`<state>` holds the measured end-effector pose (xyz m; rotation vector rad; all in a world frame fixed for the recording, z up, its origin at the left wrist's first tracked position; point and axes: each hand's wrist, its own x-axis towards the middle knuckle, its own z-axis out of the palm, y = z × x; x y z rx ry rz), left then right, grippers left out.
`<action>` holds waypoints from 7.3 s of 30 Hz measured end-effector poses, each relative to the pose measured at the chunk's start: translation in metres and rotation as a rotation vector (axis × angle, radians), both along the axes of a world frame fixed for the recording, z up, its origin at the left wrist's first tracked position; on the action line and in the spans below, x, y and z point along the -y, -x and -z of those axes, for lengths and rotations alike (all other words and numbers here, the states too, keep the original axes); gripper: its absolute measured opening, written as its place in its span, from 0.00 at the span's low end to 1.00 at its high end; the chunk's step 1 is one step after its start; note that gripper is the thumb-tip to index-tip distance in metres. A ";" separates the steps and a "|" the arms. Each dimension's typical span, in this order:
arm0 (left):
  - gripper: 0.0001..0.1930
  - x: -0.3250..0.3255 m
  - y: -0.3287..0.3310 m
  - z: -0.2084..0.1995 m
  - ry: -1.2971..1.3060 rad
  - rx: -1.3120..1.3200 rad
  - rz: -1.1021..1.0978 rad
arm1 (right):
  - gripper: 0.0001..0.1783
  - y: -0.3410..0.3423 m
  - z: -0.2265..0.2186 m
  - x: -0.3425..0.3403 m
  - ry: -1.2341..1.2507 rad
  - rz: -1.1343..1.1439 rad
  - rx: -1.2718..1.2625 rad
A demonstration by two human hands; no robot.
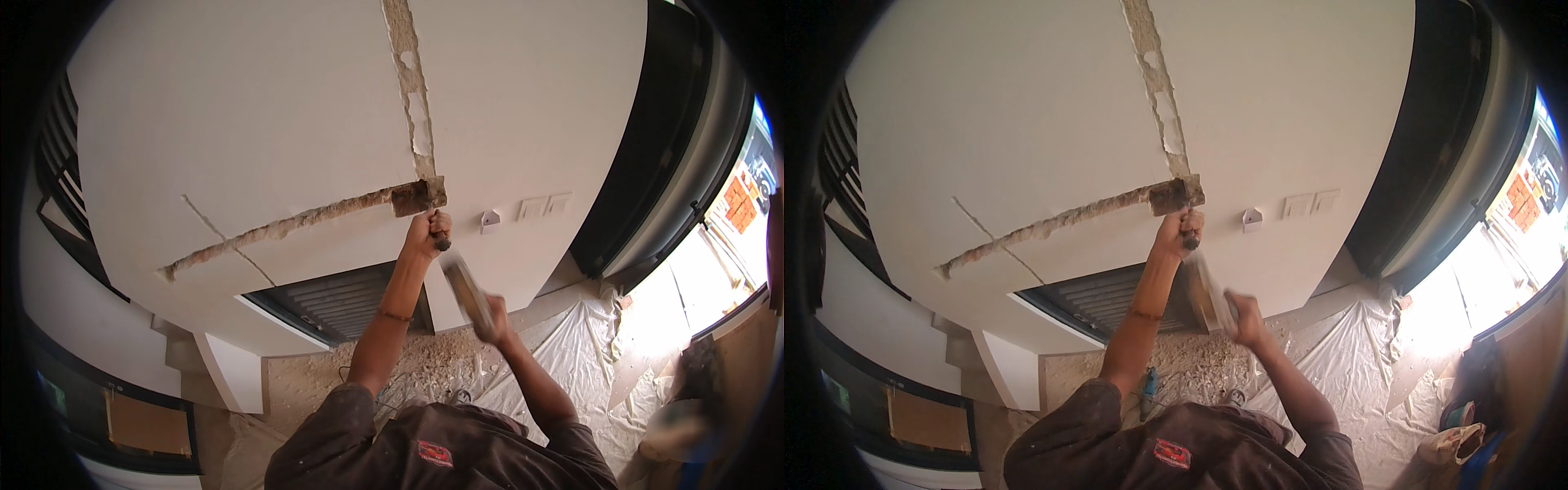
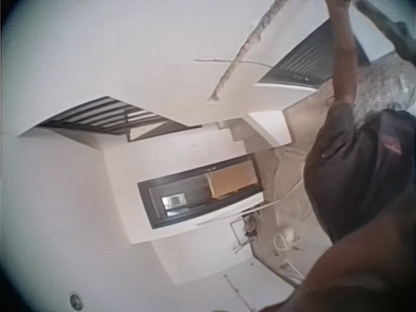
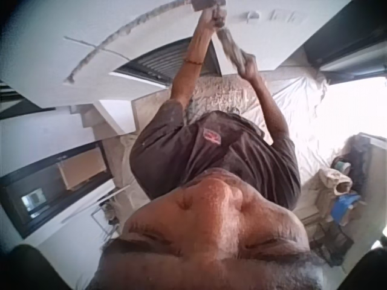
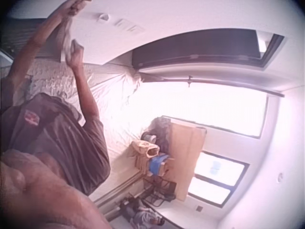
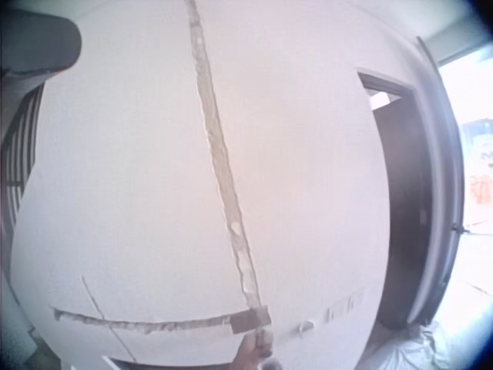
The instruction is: The person uses a rotary hammer to create a path in a wall, removes debris using a hammer and chisel to deepen the groove, and reviews a printed architectural plan.
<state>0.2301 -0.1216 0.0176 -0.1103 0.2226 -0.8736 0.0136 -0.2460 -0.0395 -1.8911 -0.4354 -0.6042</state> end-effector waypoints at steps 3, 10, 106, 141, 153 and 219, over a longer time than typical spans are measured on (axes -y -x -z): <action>0.15 -0.002 -0.010 0.012 -0.096 0.089 -0.127 | 0.25 0.002 0.004 0.002 0.019 0.122 -0.344; 0.16 -0.014 0.003 0.018 -0.216 0.208 -0.089 | 0.14 0.036 -0.022 -0.013 -0.126 -0.021 -0.051; 0.17 0.037 0.035 0.013 -0.650 0.123 -0.593 | 0.47 0.076 -0.021 0.057 -0.952 0.227 0.061; 0.20 0.026 0.029 -0.003 -0.582 0.065 -0.472 | 0.42 -0.005 0.060 -0.028 -0.769 0.156 -0.022; 0.19 0.003 0.023 0.013 -0.540 0.073 -0.396 | 0.41 -0.002 0.041 -0.034 -0.534 0.197 -0.307; 0.18 -0.004 0.000 0.002 -0.498 0.112 -0.374 | 0.39 0.018 0.044 -0.013 -0.767 0.184 0.277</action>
